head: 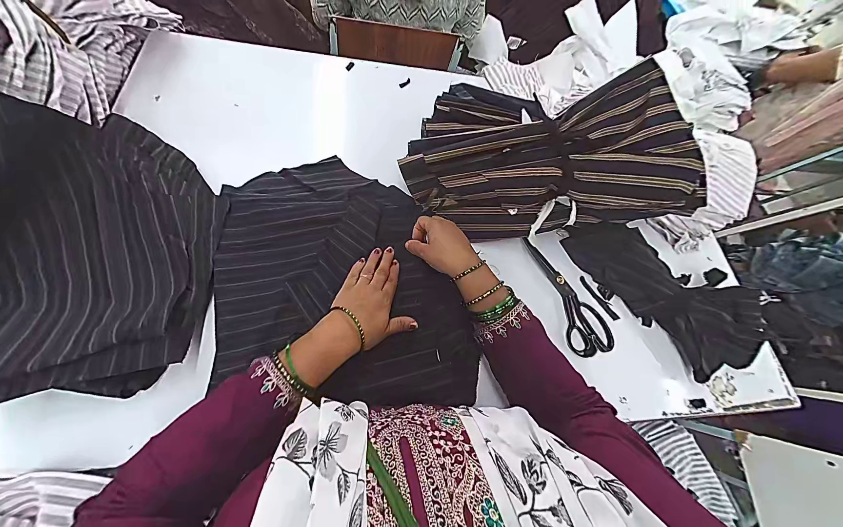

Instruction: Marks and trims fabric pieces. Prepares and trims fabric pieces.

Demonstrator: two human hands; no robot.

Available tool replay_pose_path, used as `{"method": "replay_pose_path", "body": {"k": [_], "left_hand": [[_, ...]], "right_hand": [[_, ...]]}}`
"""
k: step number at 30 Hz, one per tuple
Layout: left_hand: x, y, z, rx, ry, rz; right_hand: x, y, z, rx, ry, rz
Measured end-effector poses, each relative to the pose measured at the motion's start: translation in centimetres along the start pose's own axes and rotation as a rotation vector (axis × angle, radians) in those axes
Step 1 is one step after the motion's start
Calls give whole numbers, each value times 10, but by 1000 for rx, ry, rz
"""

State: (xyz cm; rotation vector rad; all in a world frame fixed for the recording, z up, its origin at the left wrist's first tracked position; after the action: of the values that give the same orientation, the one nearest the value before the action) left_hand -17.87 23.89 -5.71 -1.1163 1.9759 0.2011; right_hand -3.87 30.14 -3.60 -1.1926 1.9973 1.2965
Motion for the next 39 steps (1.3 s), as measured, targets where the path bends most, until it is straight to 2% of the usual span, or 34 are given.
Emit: {"method": "replay_pose_path", "body": {"k": [2,5,8,15,21,27,35,39], "left_hand": [[-10,-3,15,24,7,32],[-16,-6,27,4,0,-10],[-14,-9,31,-32,-32,-56],[-18,-14,31,-69,-36,-83],[-18,-15,31,-67,-13,-68],[-17,-16,31,-67,2,-49],[-15,-14,31,-76,-33,-47],[-15,-11,33,-80,-52,-37]], "right_hand": [[-13,-4,-4,15,-36,86],[-29,-16,-8,-73,-74,341],[-33,-19,-14,-83,-109,443],[-19,13,-7,-198,-228,116],[-5,19,-8,-45,-72,-1],[-1,14,0,-64,50,55],[-10,22,-20,-115,-226,68],[-27,-13,-23,-201,-382,284]]}}
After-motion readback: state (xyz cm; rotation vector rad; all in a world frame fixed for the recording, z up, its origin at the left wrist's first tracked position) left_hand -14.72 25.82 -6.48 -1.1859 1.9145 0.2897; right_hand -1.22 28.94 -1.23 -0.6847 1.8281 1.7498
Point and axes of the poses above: each hand's wrist, its own z-axis towards the middle knuckle, its own x-axis out of the palm, y = z × x, the point moved 7 cm from there along z, towards the middle knuckle, and after that the axes turned 10 degrees about y, right-handed, at the moved point
